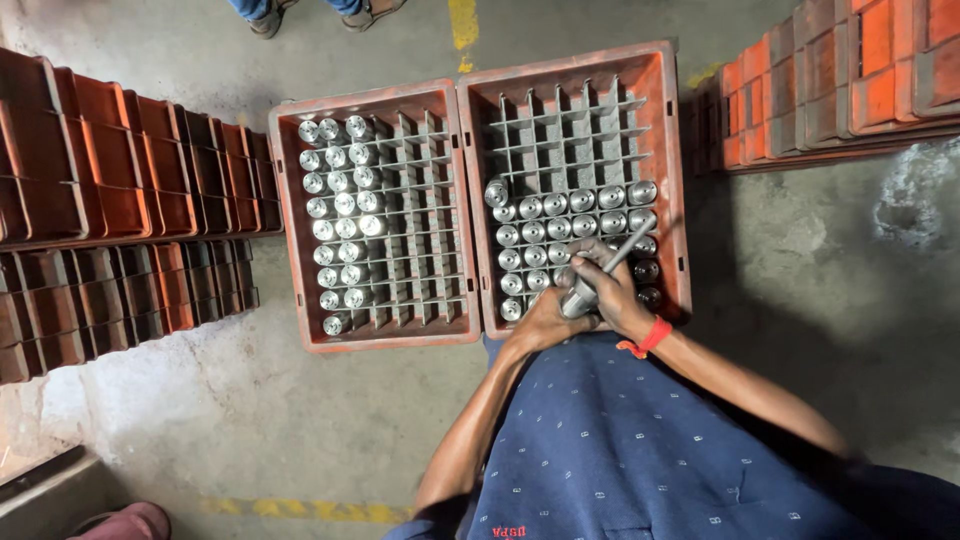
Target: The person transfers small cylindrical metal parts from one compartment of a red crate to the other using a metal rod tool. They repeatedly pick up parts with the rod and place them into the second compartment until it is full, then lift the filled crate and place it on a metal table.
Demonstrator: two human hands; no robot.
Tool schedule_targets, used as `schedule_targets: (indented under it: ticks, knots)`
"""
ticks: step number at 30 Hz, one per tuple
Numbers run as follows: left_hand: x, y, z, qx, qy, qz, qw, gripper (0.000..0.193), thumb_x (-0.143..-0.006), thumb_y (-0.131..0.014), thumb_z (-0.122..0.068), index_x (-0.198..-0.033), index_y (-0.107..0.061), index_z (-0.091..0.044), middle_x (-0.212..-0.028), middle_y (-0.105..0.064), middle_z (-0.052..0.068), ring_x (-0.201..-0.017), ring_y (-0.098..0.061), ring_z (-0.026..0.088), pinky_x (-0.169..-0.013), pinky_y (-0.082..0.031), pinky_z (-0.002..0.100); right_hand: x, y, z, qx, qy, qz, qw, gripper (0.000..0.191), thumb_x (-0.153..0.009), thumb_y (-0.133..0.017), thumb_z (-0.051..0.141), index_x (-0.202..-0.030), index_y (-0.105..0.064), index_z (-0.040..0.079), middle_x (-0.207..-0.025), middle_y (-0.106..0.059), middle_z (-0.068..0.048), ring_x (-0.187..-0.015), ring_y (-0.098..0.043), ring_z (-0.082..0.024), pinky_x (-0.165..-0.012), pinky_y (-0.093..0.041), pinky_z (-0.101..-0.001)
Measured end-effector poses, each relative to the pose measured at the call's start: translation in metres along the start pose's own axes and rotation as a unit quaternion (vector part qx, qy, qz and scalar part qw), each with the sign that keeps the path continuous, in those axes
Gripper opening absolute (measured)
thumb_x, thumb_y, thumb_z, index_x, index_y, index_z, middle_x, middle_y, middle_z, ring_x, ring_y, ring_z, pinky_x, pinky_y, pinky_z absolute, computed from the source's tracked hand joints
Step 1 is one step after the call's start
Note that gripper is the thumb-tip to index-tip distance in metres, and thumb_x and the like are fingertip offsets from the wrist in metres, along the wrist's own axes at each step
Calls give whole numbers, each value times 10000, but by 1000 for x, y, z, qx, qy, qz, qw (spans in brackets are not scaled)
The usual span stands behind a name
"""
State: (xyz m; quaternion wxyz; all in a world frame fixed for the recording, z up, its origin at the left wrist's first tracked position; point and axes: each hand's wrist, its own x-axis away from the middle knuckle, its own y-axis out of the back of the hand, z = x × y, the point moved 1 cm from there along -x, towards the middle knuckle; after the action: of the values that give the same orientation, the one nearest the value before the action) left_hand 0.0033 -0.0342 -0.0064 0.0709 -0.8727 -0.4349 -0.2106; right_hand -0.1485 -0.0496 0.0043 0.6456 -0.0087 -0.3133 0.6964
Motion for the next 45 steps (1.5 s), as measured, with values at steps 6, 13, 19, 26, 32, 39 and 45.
schedule_targets:
  ticks: [6, 13, 19, 26, 32, 39, 45]
  knots:
    - [-5, 21, -16, -133, -120, -95, 979, 607, -907, -875, -422, -1244, -659, 35, -995, -754, 246, -829, -732, 294, -712, -583, 435, -34, 54, 11, -114, 10, -156, 981, 221, -957, -572, 5, -1169, -634, 26, -1027, -668, -92, -882, -679, -196, -832, -597, -369]
    - [-74, 135, -49, -430, -30, -295, 853, 717, -942, -478, -34, -1626, -261, -29, -1330, -539, 403, -603, -695, 304, -480, -541, 376, -30, 114, 42, -186, 87, -191, 960, 166, -1023, -567, 35, -1175, -631, 51, -925, -665, -75, -877, -671, -192, -853, -573, -359]
    - [-118, 160, -53, -584, -45, -267, 766, 500, -980, -552, 15, -1450, -486, -143, -1428, -564, 248, -996, -704, 382, -590, -598, 388, -21, 93, 20, -170, 57, -184, 966, 160, -1018, -529, 22, -1140, -622, 66, -979, -696, -77, -847, -665, -186, -808, -556, -346]
    - [-56, 144, -45, -468, -194, -275, 817, 781, -661, -801, -222, -1359, -534, 3, -1326, -539, 289, -1212, -504, 484, -868, -471, 572, 1, 96, -1, -170, 57, -174, 968, 141, -1028, -542, 8, -1142, -619, 36, -971, -673, -92, -874, -667, -195, -832, -566, -360]
    - [12, 143, -9, -364, -62, -383, 847, 475, -998, -803, -182, -1412, -570, -183, -1436, -583, 155, -1351, -528, 383, -1089, -435, 497, -1, 91, -11, -112, 40, -184, 976, 191, -983, -547, -10, -1145, -633, 43, -982, -651, -73, -890, -673, -229, -844, -571, -375]
    - [132, 213, 86, -381, 155, -517, 751, 762, -758, -832, -269, -1433, -528, -89, -1473, -428, 337, -1383, -375, 541, -1115, -288, 661, 1, 64, -18, -109, -4, -142, 984, 143, -1042, -548, 29, -1165, -605, 73, -979, -647, -78, -912, -664, -196, -871, -554, -378]
    - [130, 241, 110, -469, 99, -511, 714, 726, -818, -836, -309, -1441, -545, -75, -1578, -374, 299, -1441, -332, 534, -1126, -289, 683, -16, 34, -44, -55, -18, -122, 991, 165, -1034, -542, 16, -1175, -610, 65, -984, -639, -58, -907, -665, -181, -925, -585, -391]
